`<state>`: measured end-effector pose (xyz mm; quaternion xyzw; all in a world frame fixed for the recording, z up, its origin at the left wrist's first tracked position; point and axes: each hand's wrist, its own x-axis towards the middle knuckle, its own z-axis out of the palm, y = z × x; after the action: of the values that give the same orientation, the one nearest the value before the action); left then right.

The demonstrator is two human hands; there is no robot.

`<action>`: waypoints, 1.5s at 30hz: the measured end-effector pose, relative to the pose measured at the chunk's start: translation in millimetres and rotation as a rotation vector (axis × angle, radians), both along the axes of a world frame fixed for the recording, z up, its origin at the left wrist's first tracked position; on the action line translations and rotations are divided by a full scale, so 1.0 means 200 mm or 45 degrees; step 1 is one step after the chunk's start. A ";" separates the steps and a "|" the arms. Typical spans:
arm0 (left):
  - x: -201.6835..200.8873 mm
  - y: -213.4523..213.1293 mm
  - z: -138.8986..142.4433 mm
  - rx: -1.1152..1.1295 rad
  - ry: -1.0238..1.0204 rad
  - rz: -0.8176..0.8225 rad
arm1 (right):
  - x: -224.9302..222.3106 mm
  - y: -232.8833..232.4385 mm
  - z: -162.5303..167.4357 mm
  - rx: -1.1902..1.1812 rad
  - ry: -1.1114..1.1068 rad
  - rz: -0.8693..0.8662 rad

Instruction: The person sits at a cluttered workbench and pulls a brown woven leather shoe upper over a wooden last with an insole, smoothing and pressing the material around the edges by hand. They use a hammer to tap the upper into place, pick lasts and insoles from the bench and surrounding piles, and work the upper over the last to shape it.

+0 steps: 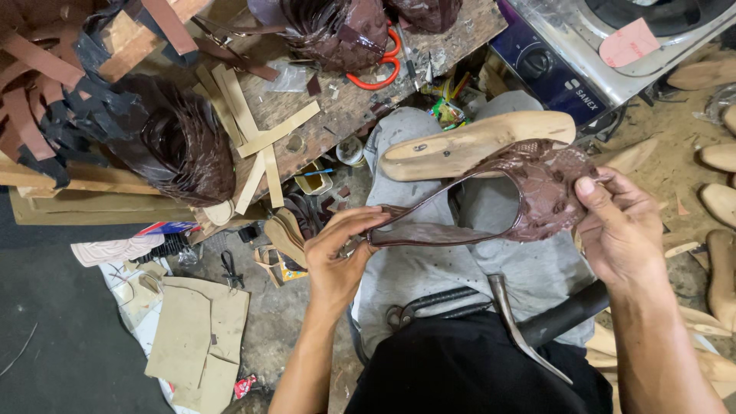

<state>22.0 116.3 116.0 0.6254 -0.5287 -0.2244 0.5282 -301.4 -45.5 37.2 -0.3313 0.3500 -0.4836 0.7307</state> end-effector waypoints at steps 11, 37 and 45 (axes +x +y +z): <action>0.15 -0.22 0.07 -0.116 -0.057 -0.024 | 0.00 -0.25 0.11 -0.034 0.006 0.076; 0.16 -0.44 -0.37 0.183 0.216 -0.130 | -0.10 -0.49 -0.30 0.065 0.032 0.180; 0.14 -0.42 -0.41 0.169 0.330 -0.082 | 0.02 -0.42 -0.14 0.218 0.155 -0.061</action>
<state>50.3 32.1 34.8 0.6075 -0.4597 -0.3546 0.5421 -297.7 -128.6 10.0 -0.2879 0.4418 -0.4481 0.7219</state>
